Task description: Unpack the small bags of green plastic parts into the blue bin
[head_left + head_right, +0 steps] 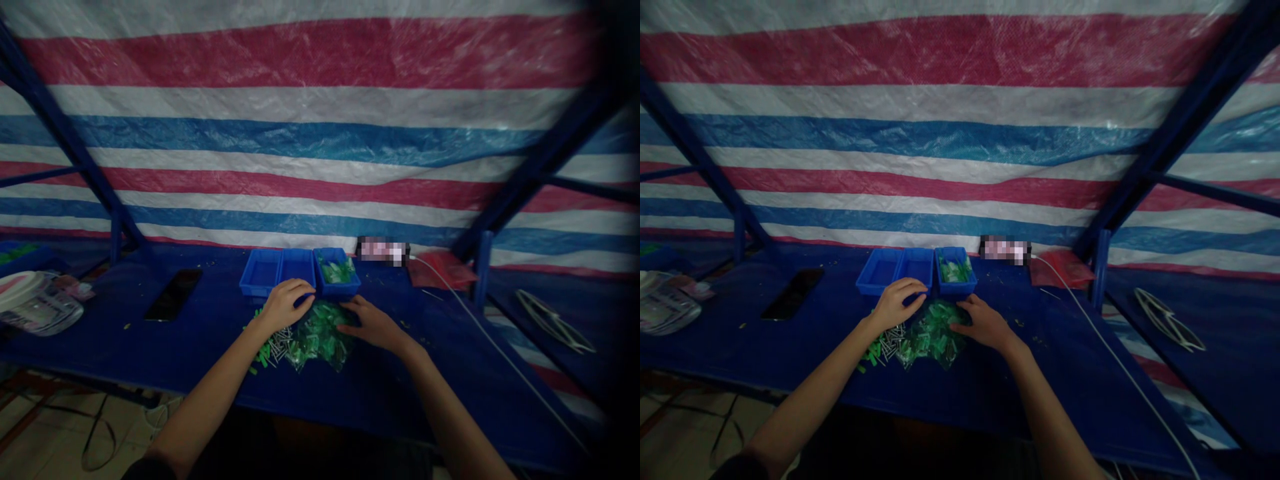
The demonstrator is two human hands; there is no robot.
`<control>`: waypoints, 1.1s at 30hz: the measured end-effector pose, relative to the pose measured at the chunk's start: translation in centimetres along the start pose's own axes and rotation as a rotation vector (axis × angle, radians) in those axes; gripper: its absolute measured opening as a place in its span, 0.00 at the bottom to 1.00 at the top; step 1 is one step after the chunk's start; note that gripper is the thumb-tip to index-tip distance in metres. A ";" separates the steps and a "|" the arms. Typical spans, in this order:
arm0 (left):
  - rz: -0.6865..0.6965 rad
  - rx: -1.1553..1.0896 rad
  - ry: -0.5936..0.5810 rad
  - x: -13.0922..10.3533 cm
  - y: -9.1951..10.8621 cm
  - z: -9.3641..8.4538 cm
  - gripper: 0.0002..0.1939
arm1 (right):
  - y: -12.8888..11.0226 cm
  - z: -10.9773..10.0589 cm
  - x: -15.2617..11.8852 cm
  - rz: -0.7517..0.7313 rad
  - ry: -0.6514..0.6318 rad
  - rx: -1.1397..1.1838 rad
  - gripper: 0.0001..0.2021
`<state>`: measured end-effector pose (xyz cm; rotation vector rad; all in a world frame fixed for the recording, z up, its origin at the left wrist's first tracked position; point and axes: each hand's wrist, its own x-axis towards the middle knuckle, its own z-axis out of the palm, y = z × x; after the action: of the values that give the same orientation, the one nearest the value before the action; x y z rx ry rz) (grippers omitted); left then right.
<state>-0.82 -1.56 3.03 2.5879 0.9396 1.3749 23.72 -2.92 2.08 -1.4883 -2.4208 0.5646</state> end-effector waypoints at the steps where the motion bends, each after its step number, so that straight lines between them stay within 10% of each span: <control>1: -0.002 -0.001 -0.003 0.0 0.0 0.0 0.09 | 0.0 0.0 0.0 0.004 0.014 0.013 0.27; 20: -0.066 -0.067 -0.042 0.0 -0.1 0.0 0.09 | -0.8 -4.2 1.8 -0.032 -0.064 0.472 0.14; 27: -0.296 -0.311 -0.032 0.2 -0.3 0.3 0.11 | -4.3 -3.8 5.2 0.062 0.395 1.031 0.16; 33: -0.571 -0.644 0.051 0.4 -1.1 0.9 0.15 | -6.1 -1.0 7.3 0.164 0.509 1.475 0.18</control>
<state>-0.53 -0.28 2.46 1.6591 0.9352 1.2927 15.96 1.34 5.75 -0.8935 -0.9109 1.3433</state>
